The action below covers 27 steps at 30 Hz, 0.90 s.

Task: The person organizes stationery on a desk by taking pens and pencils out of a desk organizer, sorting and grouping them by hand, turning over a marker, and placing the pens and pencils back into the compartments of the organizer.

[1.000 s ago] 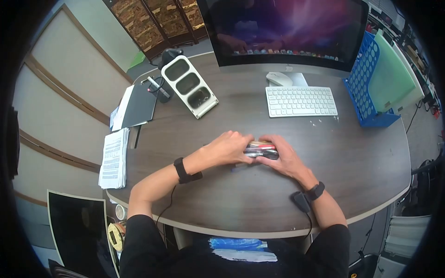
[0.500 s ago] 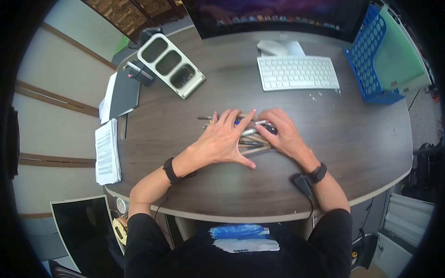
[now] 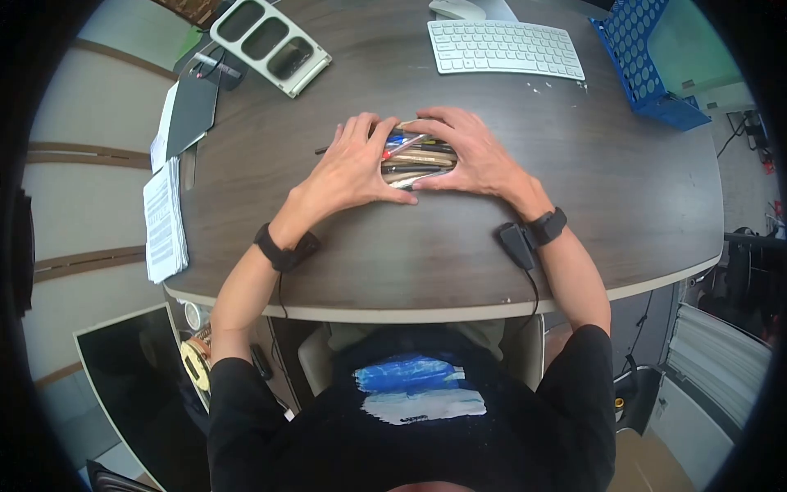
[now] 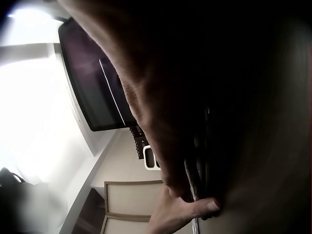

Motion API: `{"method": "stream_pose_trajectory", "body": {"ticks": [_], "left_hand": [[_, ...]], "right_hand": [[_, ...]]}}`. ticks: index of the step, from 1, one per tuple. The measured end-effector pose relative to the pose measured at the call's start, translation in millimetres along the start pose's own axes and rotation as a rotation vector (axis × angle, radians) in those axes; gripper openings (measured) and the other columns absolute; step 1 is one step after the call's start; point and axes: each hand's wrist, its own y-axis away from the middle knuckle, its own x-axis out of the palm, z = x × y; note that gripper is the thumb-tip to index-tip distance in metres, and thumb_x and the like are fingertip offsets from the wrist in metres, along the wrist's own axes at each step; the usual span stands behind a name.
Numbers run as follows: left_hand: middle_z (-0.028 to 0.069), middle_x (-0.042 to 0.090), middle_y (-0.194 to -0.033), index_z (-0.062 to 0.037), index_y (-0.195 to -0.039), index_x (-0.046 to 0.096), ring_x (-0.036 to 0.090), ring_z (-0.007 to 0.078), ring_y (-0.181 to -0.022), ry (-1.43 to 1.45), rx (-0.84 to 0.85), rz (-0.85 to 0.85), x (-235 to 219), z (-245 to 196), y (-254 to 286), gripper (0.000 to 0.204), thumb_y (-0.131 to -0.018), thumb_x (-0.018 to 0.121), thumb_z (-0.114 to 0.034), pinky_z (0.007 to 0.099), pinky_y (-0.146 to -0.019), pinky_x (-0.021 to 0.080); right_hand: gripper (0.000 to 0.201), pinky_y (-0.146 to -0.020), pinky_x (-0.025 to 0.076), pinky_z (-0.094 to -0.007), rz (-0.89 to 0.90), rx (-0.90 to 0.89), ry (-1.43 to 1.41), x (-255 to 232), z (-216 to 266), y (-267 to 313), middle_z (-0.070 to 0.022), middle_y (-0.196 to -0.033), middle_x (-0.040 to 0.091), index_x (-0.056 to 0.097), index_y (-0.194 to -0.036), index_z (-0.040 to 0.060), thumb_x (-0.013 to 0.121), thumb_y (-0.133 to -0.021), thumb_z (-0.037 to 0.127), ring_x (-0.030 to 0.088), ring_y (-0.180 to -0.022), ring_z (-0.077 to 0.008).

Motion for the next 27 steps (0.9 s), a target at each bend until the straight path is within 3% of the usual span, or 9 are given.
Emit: {"method": "stream_pose_trajectory", "body": {"ticks": [4,7,9,10,12,17,20,23,27], "left_hand": [[0.0233,0.052,-0.139,0.0037,-0.153,0.050,0.052,0.0417,-0.126,0.057,0.024,-0.064,10,-1,15,0.117,-0.067,0.096,-0.061,0.0536,-0.110,0.047],[0.0224,0.052,-0.146,-0.0015,-0.159,0.047,0.050,0.0435,-0.134,0.106,-0.010,-0.033,12,-4,35,0.119,-0.069,0.094,-0.064,0.0594,-0.117,0.043],[0.0210,0.048,-0.155,-0.0086,-0.165,0.041,0.045,0.0437,-0.145,0.022,-0.031,-0.113,14,-7,51,0.123,-0.070,0.093,-0.066,0.0689,-0.123,0.033],[0.0210,0.048,-0.155,-0.0086,-0.165,0.041,0.045,0.0437,-0.145,0.025,-0.037,-0.113,14,-7,58,0.123,-0.070,0.093,-0.066,0.0689,-0.123,0.033],[0.0205,0.043,-0.161,-0.0144,-0.170,0.033,0.039,0.0424,-0.153,0.062,-0.090,-0.101,12,-3,73,0.128,-0.070,0.093,-0.067,0.0758,-0.127,0.022],[0.0204,0.039,-0.166,-0.0165,-0.173,0.026,0.035,0.0419,-0.157,0.147,-0.098,-0.098,17,12,82,0.133,-0.069,0.093,-0.067,0.0747,-0.129,0.018],[0.0222,0.035,-0.169,-0.0175,-0.173,0.024,0.029,0.0452,-0.160,0.198,-0.031,-0.119,25,13,72,0.134,-0.070,0.093,-0.068,0.0718,-0.131,0.017],[0.0268,0.030,-0.171,-0.0199,-0.174,0.023,0.021,0.0517,-0.162,0.274,0.021,-0.119,31,13,53,0.135,-0.069,0.094,-0.067,0.0652,-0.134,0.017],[0.0287,0.026,-0.173,-0.0209,-0.173,0.025,0.019,0.0548,-0.162,0.367,0.072,-0.151,35,16,32,0.134,-0.069,0.096,-0.064,0.0656,-0.134,0.017]], "right_hand": [[0.087,-0.122,0.040,-0.0542,0.046,-0.098,0.102,3,8,5,-0.0127,-0.153,0.057,0.061,-0.152,0.0215,0.094,-0.076,0.048,0.050,-0.145,-0.0380],[0.085,-0.120,0.042,-0.0529,0.035,-0.080,0.104,8,11,12,-0.0119,-0.150,0.059,0.063,-0.150,0.0200,0.094,-0.076,0.047,0.052,-0.142,-0.0370],[0.083,-0.119,0.042,-0.0520,0.046,-0.063,0.074,7,18,19,-0.0116,-0.149,0.059,0.064,-0.149,0.0194,0.094,-0.076,0.046,0.053,-0.140,-0.0364],[0.081,-0.117,0.043,-0.0511,0.042,-0.041,0.048,7,21,22,-0.0112,-0.148,0.060,0.065,-0.148,0.0188,0.094,-0.076,0.045,0.054,-0.138,-0.0358],[0.074,-0.115,0.045,-0.0488,0.008,-0.054,0.042,10,23,26,-0.0102,-0.143,0.063,0.067,-0.144,0.0171,0.093,-0.079,0.042,0.057,-0.133,-0.0342],[0.065,-0.114,0.048,-0.0460,-0.010,0.025,-0.016,10,26,24,-0.0095,-0.139,0.068,0.070,-0.140,0.0128,0.090,-0.083,0.037,0.059,-0.132,-0.0319],[0.060,-0.115,0.050,-0.0455,-0.007,0.056,-0.013,10,31,26,-0.0107,-0.143,0.068,0.070,-0.141,0.0116,0.087,-0.088,0.035,0.061,-0.135,-0.0320],[0.050,-0.115,0.051,-0.0446,-0.058,0.222,-0.072,10,32,24,-0.0111,-0.144,0.069,0.072,-0.141,0.0119,0.078,-0.096,0.032,0.063,-0.136,-0.0314],[0.043,-0.115,0.049,-0.0450,-0.140,0.257,-0.198,10,20,24,-0.0126,-0.139,0.071,0.074,-0.137,0.0109,0.074,-0.097,0.029,0.062,-0.136,-0.0312]]}}
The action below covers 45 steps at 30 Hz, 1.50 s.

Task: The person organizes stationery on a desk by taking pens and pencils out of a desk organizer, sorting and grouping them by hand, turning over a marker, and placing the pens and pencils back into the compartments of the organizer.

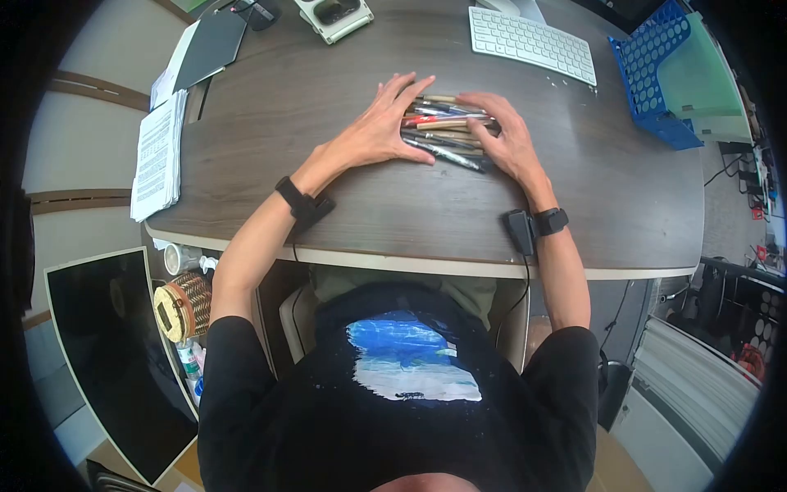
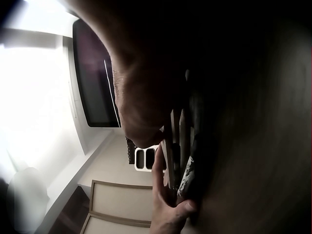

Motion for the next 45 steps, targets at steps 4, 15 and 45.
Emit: {"method": "stream_pose_trajectory", "body": {"ticks": [4,15,45], "left_hand": [[0.0285,0.031,-0.170,-0.0200,-0.173,0.028,0.027,0.0529,-0.160,-0.092,0.037,0.018,0,-1,-2,0.130,-0.069,0.096,-0.062,0.0691,-0.132,0.021],[0.0169,0.069,-0.131,-0.0105,-0.145,0.066,0.065,0.0381,-0.124,-0.202,-0.005,0.164,-30,-18,-27,0.086,-0.078,0.090,-0.058,0.0483,-0.104,0.056],[0.0254,0.042,-0.166,-0.0140,-0.167,0.040,0.038,0.0464,-0.157,-0.176,-0.074,0.112,-47,19,-22,0.123,-0.069,0.095,-0.064,0.0689,-0.127,0.032]], "right_hand": [[0.054,-0.118,0.045,-0.0474,0.019,-0.051,0.124,1,3,0,-0.0118,-0.143,0.066,0.072,-0.138,0.0110,0.080,-0.091,0.036,0.056,-0.140,-0.0334],[0.088,-0.120,0.043,-0.0499,0.166,-0.153,0.361,3,38,7,-0.0131,-0.147,0.061,0.055,-0.153,0.0101,0.093,-0.079,0.039,0.055,-0.138,-0.0362],[0.065,-0.116,0.049,-0.0465,0.071,0.004,0.264,6,35,3,-0.0153,-0.147,0.057,0.059,-0.147,0.0089,0.085,-0.088,0.017,0.055,-0.138,-0.0359]]}}
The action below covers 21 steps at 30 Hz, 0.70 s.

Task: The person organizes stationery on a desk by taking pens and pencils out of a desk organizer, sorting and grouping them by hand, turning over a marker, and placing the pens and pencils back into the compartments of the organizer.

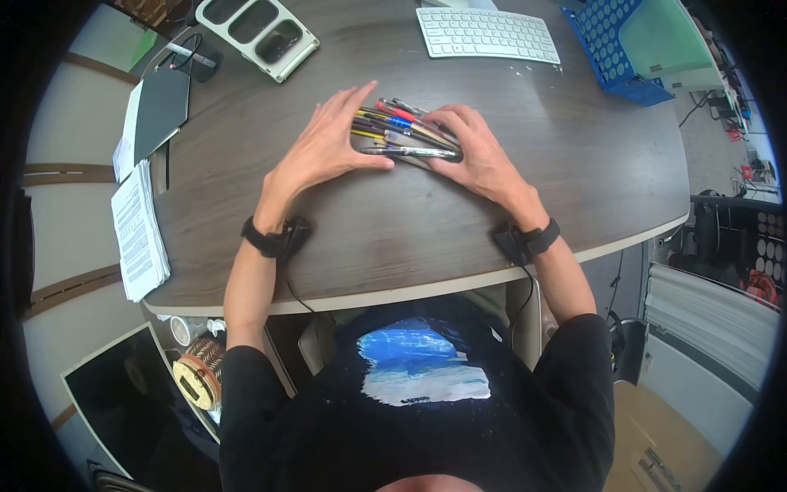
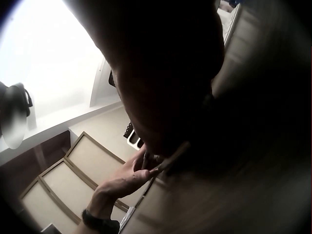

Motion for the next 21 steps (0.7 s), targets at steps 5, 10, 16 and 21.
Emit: {"method": "stream_pose_trajectory", "body": {"ticks": [5,10,16,21], "left_hand": [[0.0311,0.029,-0.172,-0.0197,-0.173,0.028,0.023,0.0508,-0.162,0.197,-0.086,-0.009,-7,6,22,0.129,-0.072,0.094,-0.063,0.0613,-0.131,0.028],[0.0248,0.018,-0.178,-0.0325,-0.173,0.029,0.019,0.0492,-0.164,0.291,-0.140,0.020,-2,15,34,0.124,-0.071,0.099,-0.047,0.0613,-0.131,0.030],[0.0177,0.018,-0.179,-0.0351,-0.169,0.037,0.021,0.0430,-0.165,0.427,-0.153,0.049,-12,20,40,0.113,-0.075,0.098,-0.029,0.0592,-0.131,0.033],[0.0168,0.018,-0.179,-0.0351,-0.165,0.045,0.022,0.0434,-0.165,0.456,-0.145,0.020,-9,24,43,0.106,-0.073,0.099,-0.025,0.0586,-0.131,0.035]], "right_hand": [[0.073,-0.115,0.046,-0.0476,-0.083,0.069,-0.013,22,21,-12,-0.0172,-0.144,0.057,0.055,-0.152,0.0107,0.086,-0.088,0.029,0.054,-0.135,-0.0396],[0.090,-0.121,0.043,-0.0513,0.072,0.056,-0.020,9,33,-8,-0.0176,-0.159,0.051,0.049,-0.160,0.0118,0.090,-0.085,0.038,0.049,-0.145,-0.0408],[0.071,-0.121,0.046,-0.0470,0.098,0.164,-0.018,-14,10,3,-0.0154,-0.153,0.059,0.060,-0.149,0.0089,0.087,-0.090,0.037,0.055,-0.143,-0.0341],[0.055,-0.102,0.054,-0.0385,0.040,0.202,-0.070,-13,5,5,-0.0114,-0.134,0.068,0.066,-0.143,0.0095,0.083,-0.095,0.031,0.065,-0.120,-0.0266]]}}
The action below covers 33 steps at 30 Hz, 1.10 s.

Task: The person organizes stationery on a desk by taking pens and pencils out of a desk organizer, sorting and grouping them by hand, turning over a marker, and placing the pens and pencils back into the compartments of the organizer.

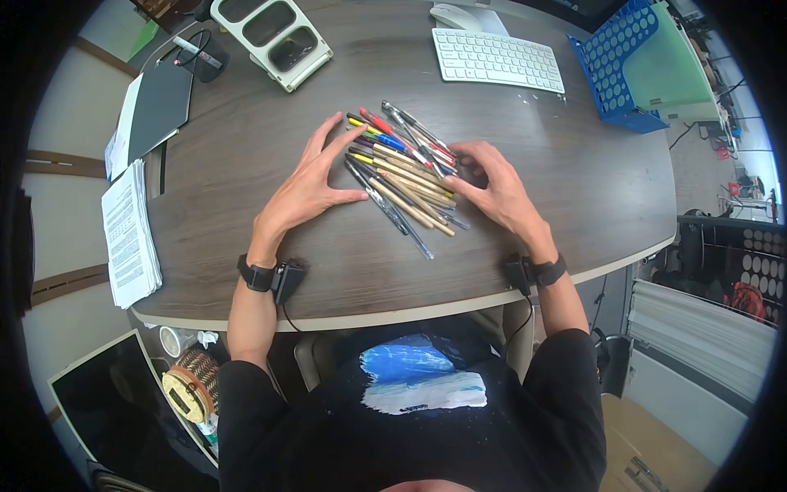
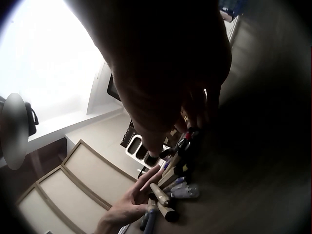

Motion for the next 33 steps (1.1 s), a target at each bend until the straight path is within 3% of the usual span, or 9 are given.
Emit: {"method": "stream_pose_trajectory", "body": {"ticks": [2,6,9,13,15,18,25,28,33], "left_hand": [[0.0179,0.018,-0.179,-0.0345,-0.164,0.047,0.023,0.0444,-0.164,-0.002,0.004,0.007,-1,-1,-1,0.106,-0.072,0.099,-0.024,0.0584,-0.131,0.035],[0.0165,0.019,-0.179,-0.0348,-0.161,0.052,0.024,0.0428,-0.164,0.034,-0.023,0.035,-8,-5,0,0.101,-0.072,0.099,-0.023,0.0565,-0.131,0.035],[0.0145,0.021,-0.179,-0.0339,-0.158,0.056,0.024,0.0408,-0.165,0.020,-0.020,0.047,-9,-3,1,0.096,-0.073,0.099,-0.024,0.0566,-0.131,0.035],[0.0127,0.025,-0.178,-0.0315,-0.153,0.062,0.024,0.0388,-0.165,-0.006,-0.010,0.048,-9,-3,0,0.088,-0.073,0.099,-0.026,0.0568,-0.131,0.034],[0.0124,0.025,-0.178,-0.0311,-0.152,0.062,0.023,0.0386,-0.165,-0.008,0.003,0.045,-8,0,-1,0.087,-0.074,0.098,-0.026,0.0567,-0.132,0.033],[0.0118,0.025,-0.178,-0.0305,-0.152,0.062,0.022,0.0383,-0.166,-0.007,0.004,0.046,-9,-2,0,0.087,-0.074,0.098,-0.027,0.0565,-0.132,0.033],[0.0100,0.028,-0.178,-0.0306,-0.152,0.062,0.020,0.0371,-0.166,-0.027,0.019,0.044,-8,-2,1,0.086,-0.074,0.098,-0.028,0.0565,-0.134,0.030],[0.0098,0.029,-0.178,-0.0304,-0.152,0.062,0.020,0.0366,-0.167,-0.014,0.022,0.044,-8,0,0,0.086,-0.074,0.098,-0.029,0.0565,-0.134,0.029],[0.0099,0.030,-0.178,-0.0302,-0.152,0.062,0.020,0.0362,-0.167,-0.023,0.019,0.039,-8,0,1,0.086,-0.073,0.098,-0.029,0.0564,-0.134,0.029]], "right_hand": [[0.048,-0.088,0.054,-0.0352,-0.030,0.019,-0.026,6,2,-5,-0.0087,-0.117,0.068,0.070,-0.137,0.0090,0.082,-0.096,0.029,0.064,-0.102,-0.0216],[0.039,-0.078,0.052,-0.0349,0.030,-0.043,-0.096,14,6,-12,-0.0064,-0.102,0.068,0.074,-0.127,0.0059,0.082,-0.096,0.029,0.061,-0.087,-0.0175],[0.033,-0.074,0.052,-0.0355,-0.032,0.112,-0.182,14,7,-22,-0.0072,-0.096,0.068,0.076,-0.117,0.0031,0.082,-0.096,0.028,0.060,-0.081,-0.0175],[0.027,-0.070,0.053,-0.0352,-0.027,0.077,-0.035,15,13,-32,-0.0078,-0.085,0.070,0.078,-0.105,0.0008,0.082,-0.096,0.026,0.061,-0.073,-0.0175],[0.025,-0.067,0.053,-0.0355,0.038,0.187,-0.046,12,21,-36,-0.0088,-0.076,0.070,0.078,-0.097,-0.0009,0.081,-0.095,0.024,0.062,-0.067,-0.0181],[0.025,-0.065,0.054,-0.0361,0.004,0.115,-0.010,13,17,-36,-0.0098,-0.069,0.070,0.078,-0.097,-0.0021,0.080,-0.095,0.022,0.063,-0.063,-0.0186],[0.026,-0.065,0.055,-0.0359,0.002,0.110,-0.029,5,3,-39,-0.0111,-0.072,0.073,0.079,-0.098,-0.0025,0.081,-0.096,0.023,0.068,-0.066,-0.0197],[0.025,-0.066,0.055,-0.0375,-0.222,0.077,0.105,-8,-3,-50,-0.0134,-0.077,0.075,0.078,-0.103,-0.0017,0.082,-0.097,0.023,0.070,-0.068,-0.0228],[0.030,-0.063,0.055,-0.0377,-0.263,0.006,0.101,-7,12,-47,-0.0112,-0.074,0.073,0.075,-0.094,-0.0015,0.082,-0.097,0.027,0.067,-0.063,-0.0234]]}}
